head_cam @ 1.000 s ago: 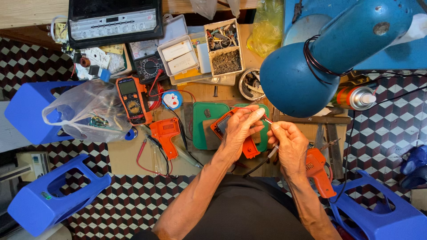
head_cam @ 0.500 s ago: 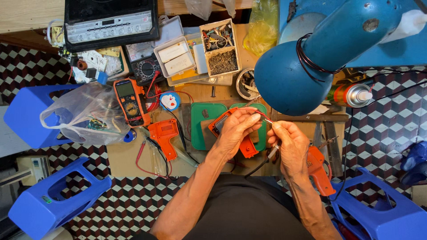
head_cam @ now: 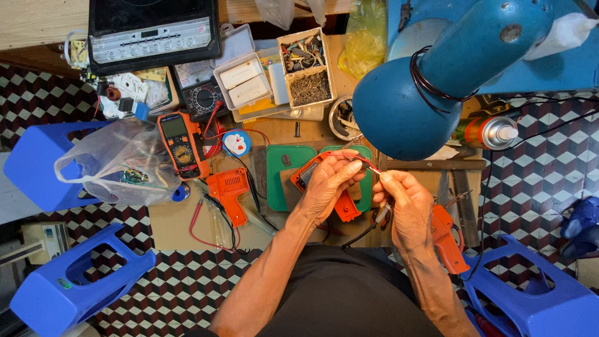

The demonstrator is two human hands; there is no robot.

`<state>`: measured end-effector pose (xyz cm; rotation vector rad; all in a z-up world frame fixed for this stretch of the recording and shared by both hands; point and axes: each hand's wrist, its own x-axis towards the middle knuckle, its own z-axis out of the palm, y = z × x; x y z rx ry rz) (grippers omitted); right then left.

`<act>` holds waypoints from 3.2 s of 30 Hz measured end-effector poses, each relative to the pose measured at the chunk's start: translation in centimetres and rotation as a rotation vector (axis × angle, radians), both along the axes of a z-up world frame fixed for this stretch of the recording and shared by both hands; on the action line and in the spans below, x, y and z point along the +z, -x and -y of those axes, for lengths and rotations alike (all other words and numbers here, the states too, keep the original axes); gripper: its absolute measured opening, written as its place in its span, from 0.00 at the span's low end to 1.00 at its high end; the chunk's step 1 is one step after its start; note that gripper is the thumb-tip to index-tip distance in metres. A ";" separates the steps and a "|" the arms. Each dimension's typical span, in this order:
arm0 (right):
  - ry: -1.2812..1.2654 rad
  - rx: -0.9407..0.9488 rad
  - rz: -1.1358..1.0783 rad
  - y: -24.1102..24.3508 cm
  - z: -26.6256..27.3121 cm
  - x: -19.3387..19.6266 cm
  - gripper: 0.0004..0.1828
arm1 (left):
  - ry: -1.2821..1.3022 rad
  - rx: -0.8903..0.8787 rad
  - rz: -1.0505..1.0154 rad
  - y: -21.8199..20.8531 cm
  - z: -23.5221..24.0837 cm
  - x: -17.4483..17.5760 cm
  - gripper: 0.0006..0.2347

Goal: The person works on a small orange electronic device at a cluttered workbench. They strip and twist wires, then use a heat gun to apply heat to the device while holding it with their other hand. The person repeatedly handles the device and wires throughout the clip.

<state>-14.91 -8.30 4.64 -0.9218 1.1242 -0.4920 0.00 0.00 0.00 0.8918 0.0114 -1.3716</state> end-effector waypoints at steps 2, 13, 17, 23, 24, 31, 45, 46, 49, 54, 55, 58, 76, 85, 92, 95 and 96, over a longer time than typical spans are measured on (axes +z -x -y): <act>0.051 0.015 -0.043 -0.1 -0.1 0.2 0.08 | 0.006 -0.008 0.024 0.1 0.1 0.2 0.15; 0.143 0.098 -0.170 0.0 -0.3 0.8 0.09 | 0.009 -0.027 0.081 0.1 -0.2 -0.1 0.14; 0.147 0.094 -0.157 0.1 -0.4 0.7 0.09 | 0.057 -0.036 0.109 -0.1 -0.2 -0.1 0.13; 0.248 0.115 -0.193 -0.5 -0.8 1.5 0.09 | 0.013 0.002 0.143 0.0 -0.1 0.4 0.13; 0.259 0.117 -0.213 -0.6 -0.9 1.7 0.09 | 0.014 0.015 0.137 0.0 -0.1 0.4 0.13; 0.319 0.138 -0.274 -0.8 -1.8 3.0 0.08 | -0.030 0.072 0.152 0.5 -0.8 0.6 0.12; 0.401 0.182 -0.349 0.2 -3.6 2.3 0.08 | -0.025 0.027 0.112 0.8 -2.3 1.4 0.20; 0.405 0.180 -0.328 0.2 -3.7 2.2 0.08 | -0.025 0.026 0.121 0.8 -2.4 1.4 0.19; 0.398 0.174 -0.298 0.3 -4.1 2.0 0.08 | -0.030 0.037 0.142 1.1 -2.7 1.4 0.17; 0.332 0.154 -0.313 0.5 -4.5 2.4 0.09 | -0.023 0.067 0.159 1.4 -2.8 1.7 0.15; 0.310 0.142 -0.297 0.5 -4.5 2.4 0.09 | -0.020 0.066 0.144 1.4 -2.9 1.8 0.15; 0.259 0.109 -0.247 0.6 -4.7 2.4 0.09 | -0.018 0.059 0.091 1.5 -3.1 2.1 0.16; 0.154 0.055 -0.252 1.4 -5.7 0.8 0.11 | -0.153 -0.024 0.125 2.4 -3.4 2.4 0.18; 0.221 0.136 -0.289 1.5 -5.8 0.3 0.09 | -0.248 -0.120 0.354 2.6 -3.5 2.7 0.19; 0.033 0.076 -0.091 1.5 -5.1 0.1 0.10 | -0.243 -0.155 0.269 2.2 -3.5 3.4 0.20; -0.086 0.048 -0.054 1.5 -4.9 0.2 0.11 | -0.232 -0.147 0.201 2.1 -3.6 3.5 0.20; -0.124 0.038 -0.051 1.5 -4.8 0.2 0.11 | -0.226 -0.140 0.177 2.1 -3.7 3.4 0.20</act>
